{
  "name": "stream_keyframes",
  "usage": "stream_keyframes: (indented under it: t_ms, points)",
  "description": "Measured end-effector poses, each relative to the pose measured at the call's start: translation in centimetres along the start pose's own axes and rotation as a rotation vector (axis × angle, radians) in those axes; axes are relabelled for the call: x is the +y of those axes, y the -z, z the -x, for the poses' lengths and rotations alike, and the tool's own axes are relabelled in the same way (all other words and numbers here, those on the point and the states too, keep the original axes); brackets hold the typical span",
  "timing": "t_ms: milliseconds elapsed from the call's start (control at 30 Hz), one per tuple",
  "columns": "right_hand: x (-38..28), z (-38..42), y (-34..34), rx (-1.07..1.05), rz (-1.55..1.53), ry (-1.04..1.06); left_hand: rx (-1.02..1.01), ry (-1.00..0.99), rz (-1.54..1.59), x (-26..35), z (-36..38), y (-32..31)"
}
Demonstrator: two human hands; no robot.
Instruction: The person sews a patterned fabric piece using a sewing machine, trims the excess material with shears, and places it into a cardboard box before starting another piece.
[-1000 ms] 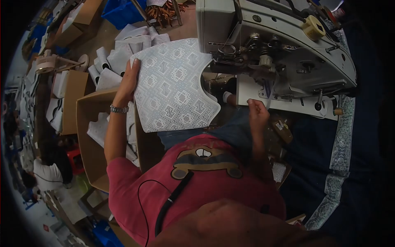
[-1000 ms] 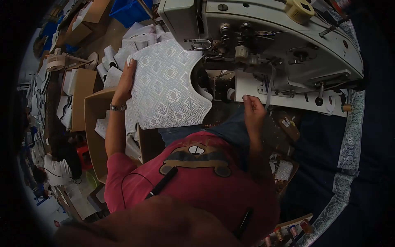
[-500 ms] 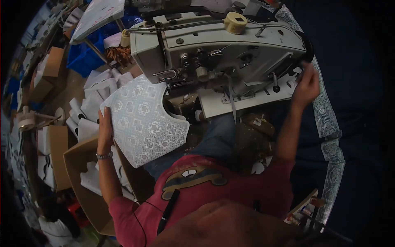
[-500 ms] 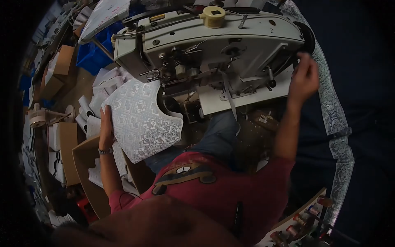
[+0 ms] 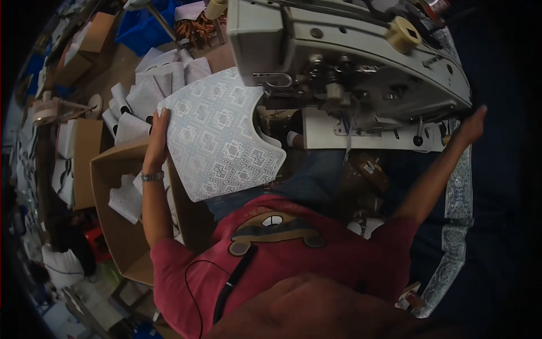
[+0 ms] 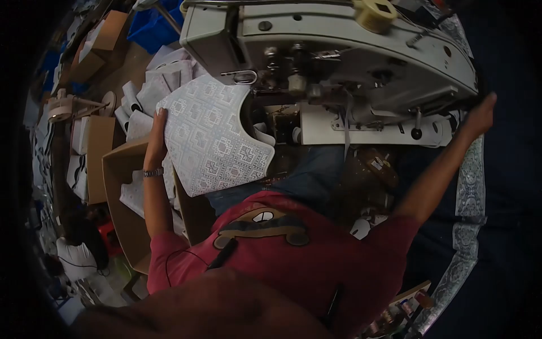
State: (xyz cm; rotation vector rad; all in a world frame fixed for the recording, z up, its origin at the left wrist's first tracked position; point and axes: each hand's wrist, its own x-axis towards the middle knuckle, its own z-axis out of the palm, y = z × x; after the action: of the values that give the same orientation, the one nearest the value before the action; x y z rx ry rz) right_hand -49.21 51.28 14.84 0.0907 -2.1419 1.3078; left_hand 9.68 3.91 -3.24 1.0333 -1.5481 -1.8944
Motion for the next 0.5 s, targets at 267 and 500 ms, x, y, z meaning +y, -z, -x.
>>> stream_keyframes:
  t_ms: [267, 500]
  points:
    - [0.1, 2.4, 0.0, 0.048, -0.163, 0.002, 0.012, -0.004, 0.1, 0.6, 0.3, -1.0]
    - [-6.8, -8.1, -3.1, -0.9, 0.313, -0.25, 0.049, -0.038, 0.046, 0.6, 0.0, -0.4]
